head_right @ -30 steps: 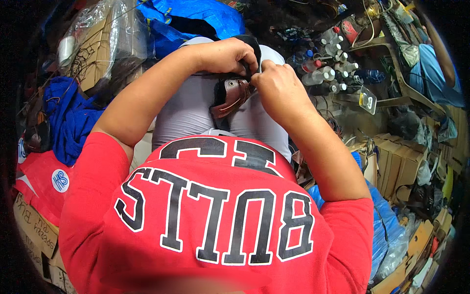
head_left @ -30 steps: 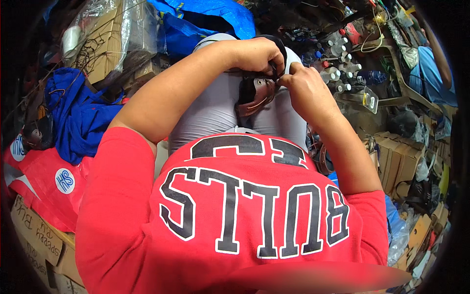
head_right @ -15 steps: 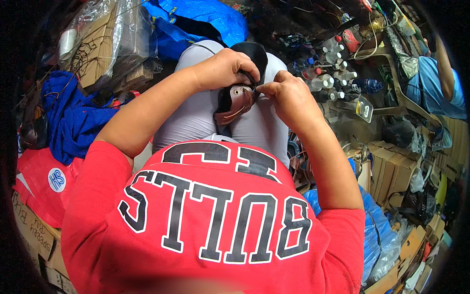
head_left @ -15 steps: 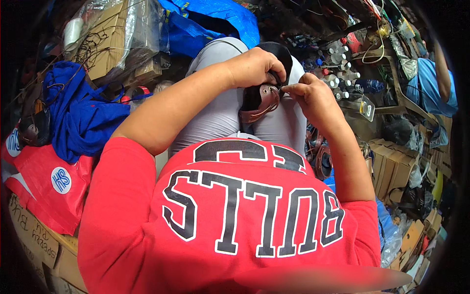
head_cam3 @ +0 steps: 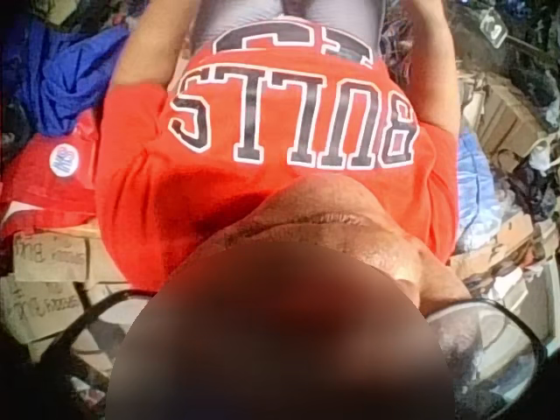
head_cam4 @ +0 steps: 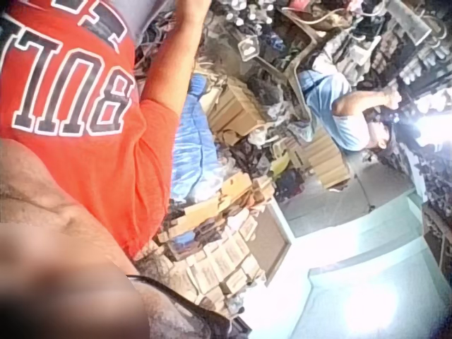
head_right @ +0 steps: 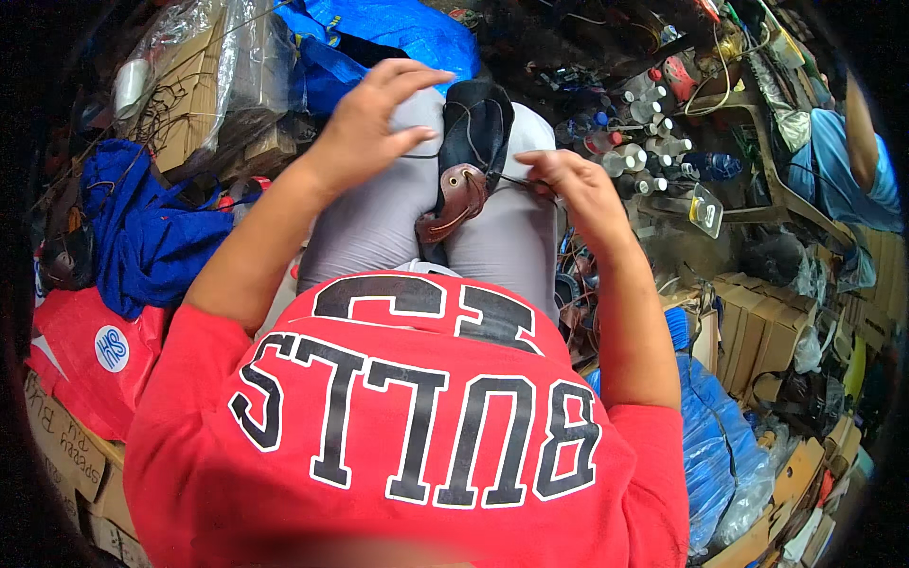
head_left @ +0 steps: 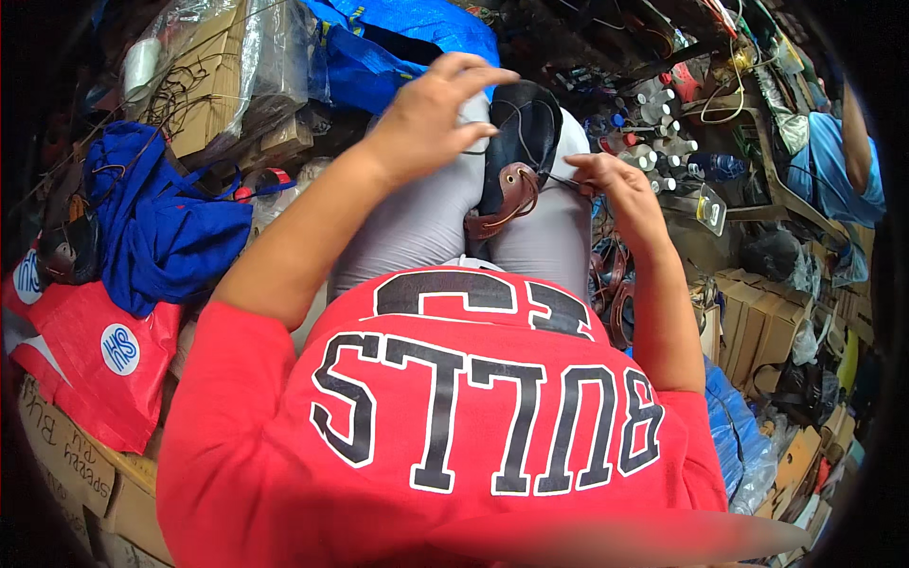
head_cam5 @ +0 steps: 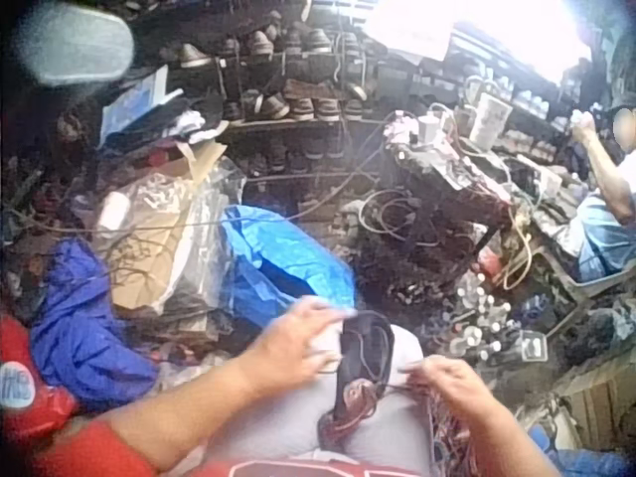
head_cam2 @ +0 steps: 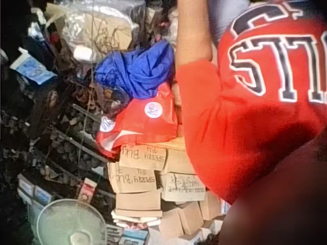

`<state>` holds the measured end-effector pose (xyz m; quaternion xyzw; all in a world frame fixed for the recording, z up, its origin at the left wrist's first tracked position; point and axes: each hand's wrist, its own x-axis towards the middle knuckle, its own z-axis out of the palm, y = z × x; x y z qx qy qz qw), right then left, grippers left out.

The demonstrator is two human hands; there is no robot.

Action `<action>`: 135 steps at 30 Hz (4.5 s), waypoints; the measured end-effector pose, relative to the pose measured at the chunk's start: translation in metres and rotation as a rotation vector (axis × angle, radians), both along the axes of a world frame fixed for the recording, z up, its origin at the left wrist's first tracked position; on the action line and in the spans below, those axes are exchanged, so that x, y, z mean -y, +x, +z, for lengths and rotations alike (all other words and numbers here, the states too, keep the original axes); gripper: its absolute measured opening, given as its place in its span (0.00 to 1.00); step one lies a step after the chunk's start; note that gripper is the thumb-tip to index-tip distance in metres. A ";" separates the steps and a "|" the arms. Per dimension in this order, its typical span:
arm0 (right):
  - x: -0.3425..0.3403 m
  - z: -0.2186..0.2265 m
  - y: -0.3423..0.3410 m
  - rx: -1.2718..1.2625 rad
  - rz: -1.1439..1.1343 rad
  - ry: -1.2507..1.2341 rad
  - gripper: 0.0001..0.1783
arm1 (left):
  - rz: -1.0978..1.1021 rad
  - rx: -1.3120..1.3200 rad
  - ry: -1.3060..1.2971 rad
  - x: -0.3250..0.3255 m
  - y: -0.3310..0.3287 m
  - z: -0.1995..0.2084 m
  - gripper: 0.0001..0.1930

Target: Stitching or lacing the upper portion of leather boat shoes.

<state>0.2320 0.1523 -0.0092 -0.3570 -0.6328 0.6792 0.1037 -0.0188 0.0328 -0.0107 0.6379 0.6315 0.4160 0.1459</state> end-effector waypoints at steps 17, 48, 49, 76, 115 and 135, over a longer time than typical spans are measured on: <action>-0.043 -0.030 0.033 -0.718 -0.848 -0.537 0.20 | 0.199 -0.101 -0.638 0.076 -0.099 0.021 0.16; -0.001 -0.060 0.074 0.570 0.321 1.224 0.07 | 0.197 1.594 -0.091 0.060 -0.097 -0.034 0.23; -0.010 -0.065 0.085 0.333 0.077 0.525 0.07 | 0.411 1.412 -0.095 0.059 -0.094 -0.024 0.22; -0.025 0.024 -0.049 0.148 0.392 0.844 0.30 | -0.256 0.194 -0.460 -0.016 0.010 -0.005 0.12; -0.024 0.010 -0.046 0.475 0.326 0.544 0.27 | -0.247 -0.423 -0.647 0.024 0.057 0.022 0.22; 0.022 0.027 -0.028 0.499 0.325 0.459 0.18 | -0.542 -0.067 -0.410 -0.074 0.027 -0.012 0.20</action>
